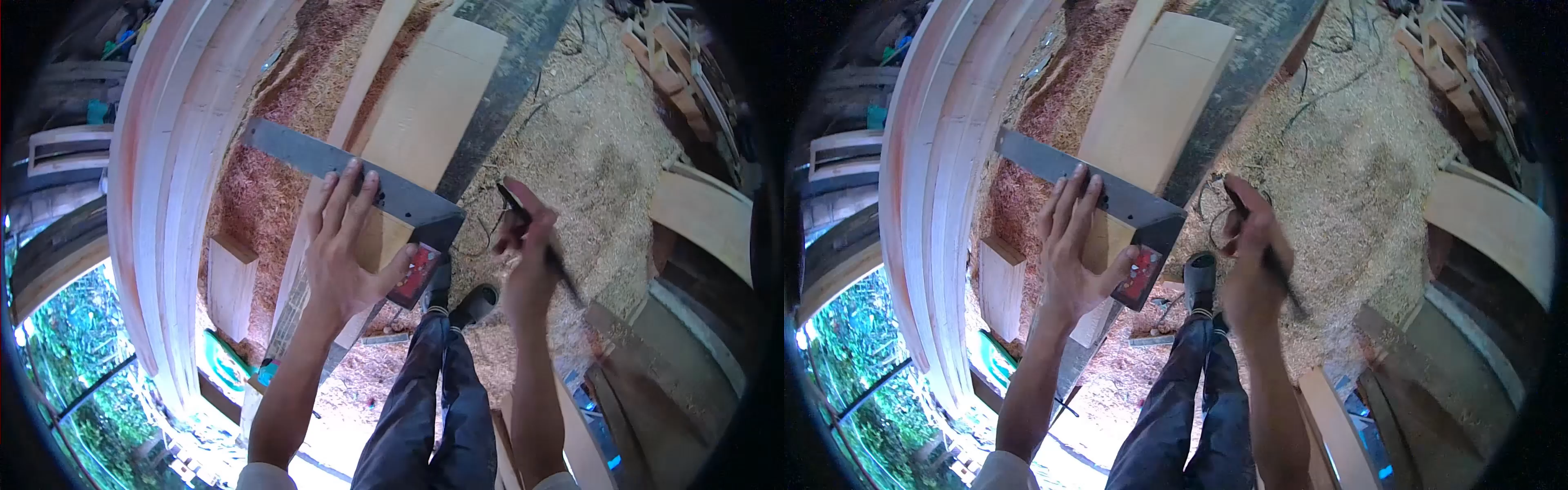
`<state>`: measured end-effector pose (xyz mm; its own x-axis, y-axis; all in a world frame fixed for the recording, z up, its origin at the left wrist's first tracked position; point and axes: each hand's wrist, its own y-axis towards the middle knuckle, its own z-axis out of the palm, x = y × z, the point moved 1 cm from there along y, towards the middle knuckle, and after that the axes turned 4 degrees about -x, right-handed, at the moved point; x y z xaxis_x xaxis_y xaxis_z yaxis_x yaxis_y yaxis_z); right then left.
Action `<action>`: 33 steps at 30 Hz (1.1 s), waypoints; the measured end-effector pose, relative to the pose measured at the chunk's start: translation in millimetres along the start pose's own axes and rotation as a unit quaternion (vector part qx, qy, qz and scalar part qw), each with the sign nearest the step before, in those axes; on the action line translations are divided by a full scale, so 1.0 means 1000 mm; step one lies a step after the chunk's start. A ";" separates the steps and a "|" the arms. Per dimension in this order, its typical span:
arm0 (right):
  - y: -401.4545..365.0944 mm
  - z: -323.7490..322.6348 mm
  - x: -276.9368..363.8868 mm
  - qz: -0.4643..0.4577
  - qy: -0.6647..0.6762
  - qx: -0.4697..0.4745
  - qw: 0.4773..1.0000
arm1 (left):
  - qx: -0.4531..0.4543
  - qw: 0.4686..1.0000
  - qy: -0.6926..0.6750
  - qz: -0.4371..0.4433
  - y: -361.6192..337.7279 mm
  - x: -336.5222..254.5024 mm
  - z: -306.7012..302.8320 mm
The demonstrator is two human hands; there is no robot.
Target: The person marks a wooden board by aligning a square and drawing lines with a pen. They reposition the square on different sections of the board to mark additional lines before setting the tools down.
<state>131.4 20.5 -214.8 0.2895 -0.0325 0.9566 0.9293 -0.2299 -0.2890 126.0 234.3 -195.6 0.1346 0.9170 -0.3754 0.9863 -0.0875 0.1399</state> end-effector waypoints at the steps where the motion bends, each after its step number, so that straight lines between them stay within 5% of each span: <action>1: 0.010 -0.005 0.006 -0.016 0.033 0.041 0.998 | -0.006 1.000 -0.011 0.001 0.000 -0.001 0.000; 8: 0.059 0.029 0.036 -0.039 0.008 0.238 0.971 | -0.010 1.000 -0.017 -0.014 0.000 -0.001 -0.002; 24: 0.064 0.051 0.027 -0.076 -0.023 0.247 0.966 | -0.011 0.997 -0.059 -0.038 -0.003 0.002 0.002; 33: 0.064 0.015 0.038 -0.197 -0.158 0.291 0.923 | -0.013 0.999 -0.026 -0.024 -0.001 0.000 -0.002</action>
<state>205.6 19.1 -197.3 -0.1305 0.2493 0.9596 0.9161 0.4005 0.0206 124.5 234.9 -193.5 0.0917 0.8987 -0.4289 0.9891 -0.0324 0.1437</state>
